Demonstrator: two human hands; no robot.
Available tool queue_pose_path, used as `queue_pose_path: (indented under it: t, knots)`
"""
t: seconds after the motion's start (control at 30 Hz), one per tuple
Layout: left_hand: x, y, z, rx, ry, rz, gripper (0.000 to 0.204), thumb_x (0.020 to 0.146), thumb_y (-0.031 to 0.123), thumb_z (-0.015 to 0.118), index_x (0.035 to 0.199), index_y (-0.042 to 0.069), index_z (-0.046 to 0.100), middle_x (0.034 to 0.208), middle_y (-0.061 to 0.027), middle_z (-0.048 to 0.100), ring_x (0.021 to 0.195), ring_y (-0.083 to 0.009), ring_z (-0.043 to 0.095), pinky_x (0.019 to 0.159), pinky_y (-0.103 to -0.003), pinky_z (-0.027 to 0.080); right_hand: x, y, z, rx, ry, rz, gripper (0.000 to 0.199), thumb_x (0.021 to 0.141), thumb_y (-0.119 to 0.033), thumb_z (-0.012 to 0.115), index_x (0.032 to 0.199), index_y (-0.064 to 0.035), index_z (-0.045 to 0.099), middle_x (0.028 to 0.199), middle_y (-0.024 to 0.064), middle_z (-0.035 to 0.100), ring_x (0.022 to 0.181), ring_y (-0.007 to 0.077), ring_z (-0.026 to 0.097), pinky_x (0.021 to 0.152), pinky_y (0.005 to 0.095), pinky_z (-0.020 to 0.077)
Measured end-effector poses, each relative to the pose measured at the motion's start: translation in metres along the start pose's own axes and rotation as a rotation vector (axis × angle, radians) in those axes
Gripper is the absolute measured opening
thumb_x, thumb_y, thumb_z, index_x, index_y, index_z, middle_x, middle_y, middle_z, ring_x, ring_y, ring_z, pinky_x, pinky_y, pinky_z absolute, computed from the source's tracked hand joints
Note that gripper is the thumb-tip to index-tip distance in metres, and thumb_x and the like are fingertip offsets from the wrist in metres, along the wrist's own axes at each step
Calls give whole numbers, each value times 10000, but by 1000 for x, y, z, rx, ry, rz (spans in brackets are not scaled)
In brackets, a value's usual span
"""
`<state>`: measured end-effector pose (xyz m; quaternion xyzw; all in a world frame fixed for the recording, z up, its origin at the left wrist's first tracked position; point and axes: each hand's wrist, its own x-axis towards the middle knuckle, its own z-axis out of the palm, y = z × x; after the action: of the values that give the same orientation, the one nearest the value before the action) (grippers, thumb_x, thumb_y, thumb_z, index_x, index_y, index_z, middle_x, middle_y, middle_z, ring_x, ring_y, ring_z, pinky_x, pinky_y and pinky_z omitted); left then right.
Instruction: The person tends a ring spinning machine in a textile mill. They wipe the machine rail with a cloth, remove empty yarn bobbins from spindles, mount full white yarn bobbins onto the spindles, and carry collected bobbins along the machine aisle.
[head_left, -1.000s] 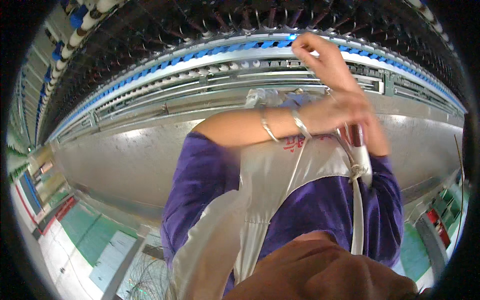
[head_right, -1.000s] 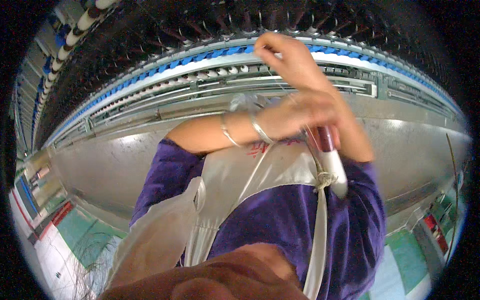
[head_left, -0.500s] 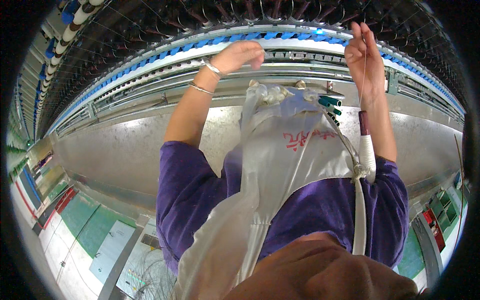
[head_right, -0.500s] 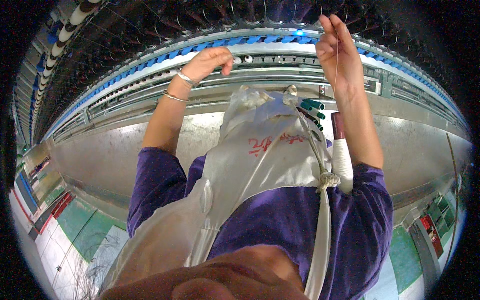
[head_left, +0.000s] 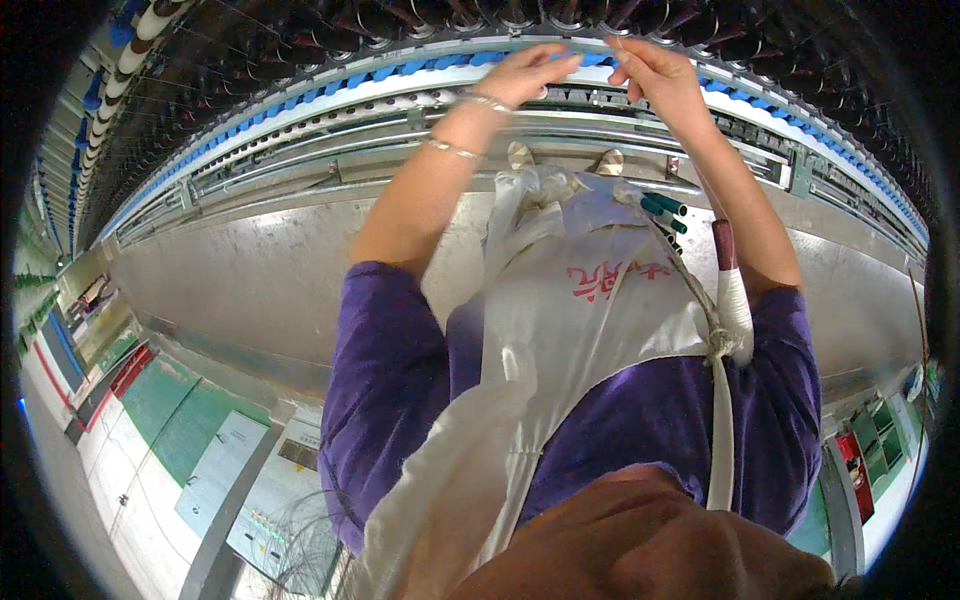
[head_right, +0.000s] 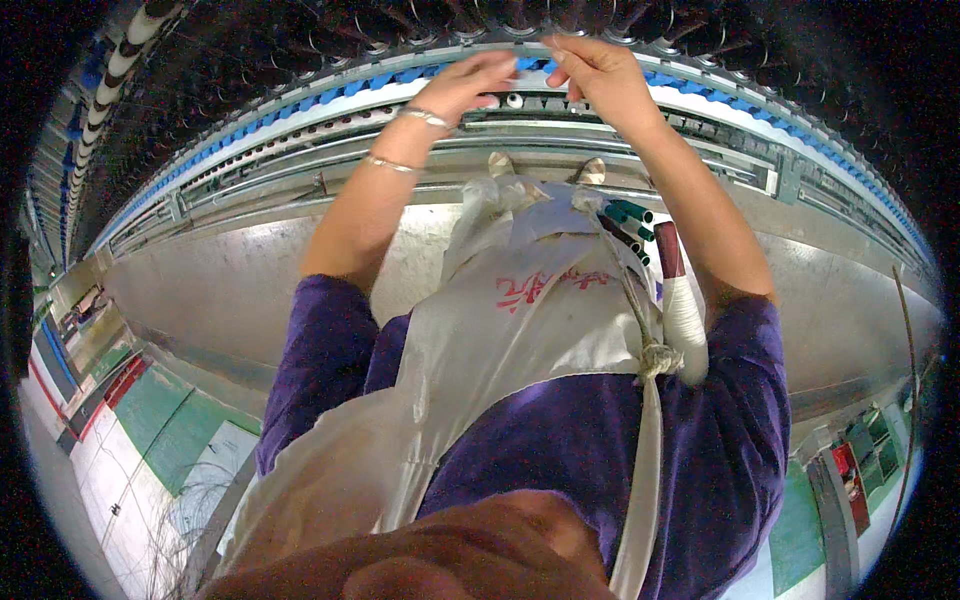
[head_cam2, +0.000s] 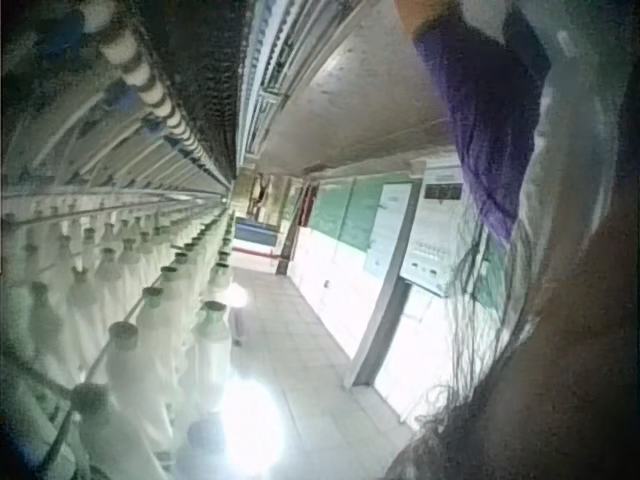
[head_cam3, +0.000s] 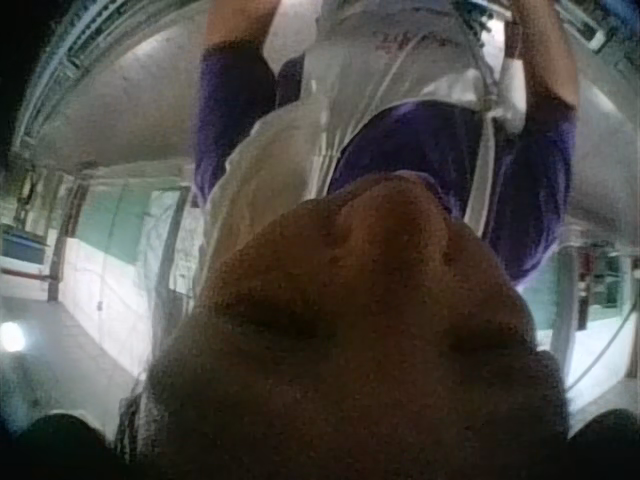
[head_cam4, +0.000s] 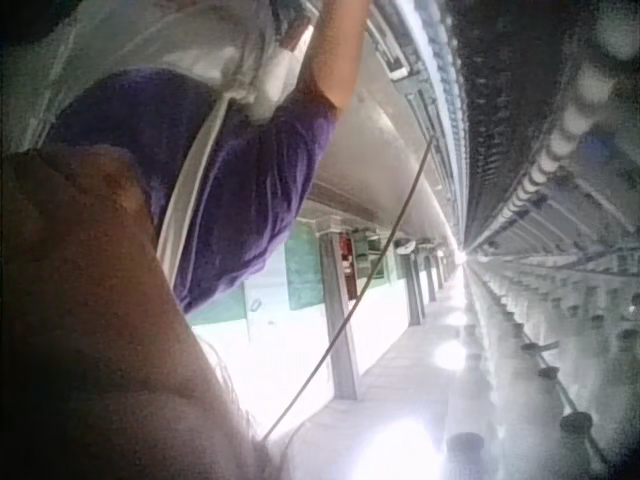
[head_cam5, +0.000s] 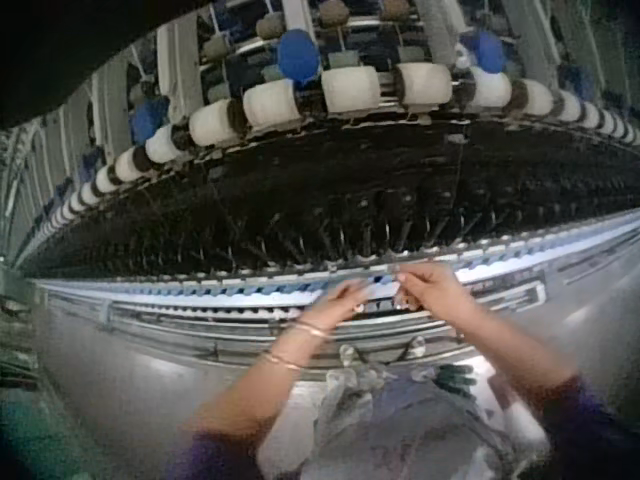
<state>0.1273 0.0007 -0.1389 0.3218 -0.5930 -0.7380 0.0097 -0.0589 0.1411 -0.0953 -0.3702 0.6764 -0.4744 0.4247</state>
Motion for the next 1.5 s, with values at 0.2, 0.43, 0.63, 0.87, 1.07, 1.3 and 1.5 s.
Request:
queue_pose_path:
  t: [0.2, 0.43, 0.63, 0.87, 1.07, 1.3, 1.5]
  knots:
    - [37, 9, 48, -554, 62, 118, 321, 882, 326, 693, 1040, 48, 661, 980, -66, 670, 932, -165, 623, 858, -329, 501, 14, -7, 6, -181, -133, -92, 489, 925, -159, 621, 1385, -69, 480, 747, 71, 677, 560, 89, 578, 524, 233, 477]
    - [23, -28, -21, -457, 749, 88, 233, 818, 212, 768, 971, 50, 699, 934, -39, 699, 842, -133, 624, 728, -276, 477, 41, 20, -26, -281, -112, 59, 289, 899, -209, 641, 1108, -10, 634, 701, 54, 665, 535, 67, 557, 516, 225, 469]
    - [35, -80, -21, -325, 773, 24, 181, 793, 165, 764, 917, 49, 702, 800, -6, 658, 709, -101, 544, 640, -248, 419, 71, 82, 0, -1136, 207, -209, 364, 902, -270, 585, 1254, -175, 595, 753, 177, 676, 672, 338, 669, 610, 436, 543]
    - [72, -73, 5, -533, 757, -65, 213, 682, 156, 795, 816, 83, 646, 667, 6, 527, 567, -123, 444, 516, -272, 357, 70, 111, -15, -1186, 371, -147, 250, 902, -313, 559, 1132, -298, 655, 754, 148, 683, 686, 352, 667, 582, 459, 538]
    - [57, -19, 33, -788, 642, -156, 197, 731, 153, 774, 849, 81, 633, 612, 14, 481, 511, -125, 428, 461, -282, 341, 54, 102, -15, -1048, 428, -89, 236, 874, -268, 611, 1086, -211, 699, 705, 129, 682, 624, 288, 672, 559, 385, 533]
    - [125, 23, 101, -607, 658, 47, 300, 914, 327, 665, 883, 29, 649, 675, -23, 612, 614, -159, 594, 577, -315, 478, 3, 65, -52, 305, 11, 477, 284, 961, -200, 586, 1202, -58, 637, 769, -1, 640, 630, 64, 559, 573, 192, 436]
    - [144, 28, 116, -365, 705, 190, 371, 924, 329, 611, 1033, -26, 628, 864, -205, 668, 797, -363, 636, 690, -439, 472, -22, 59, -65, 573, -48, 551, 287, 939, -216, 623, 1172, -51, 649, 753, -27, 634, 637, 59, 555, 574, 189, 418]
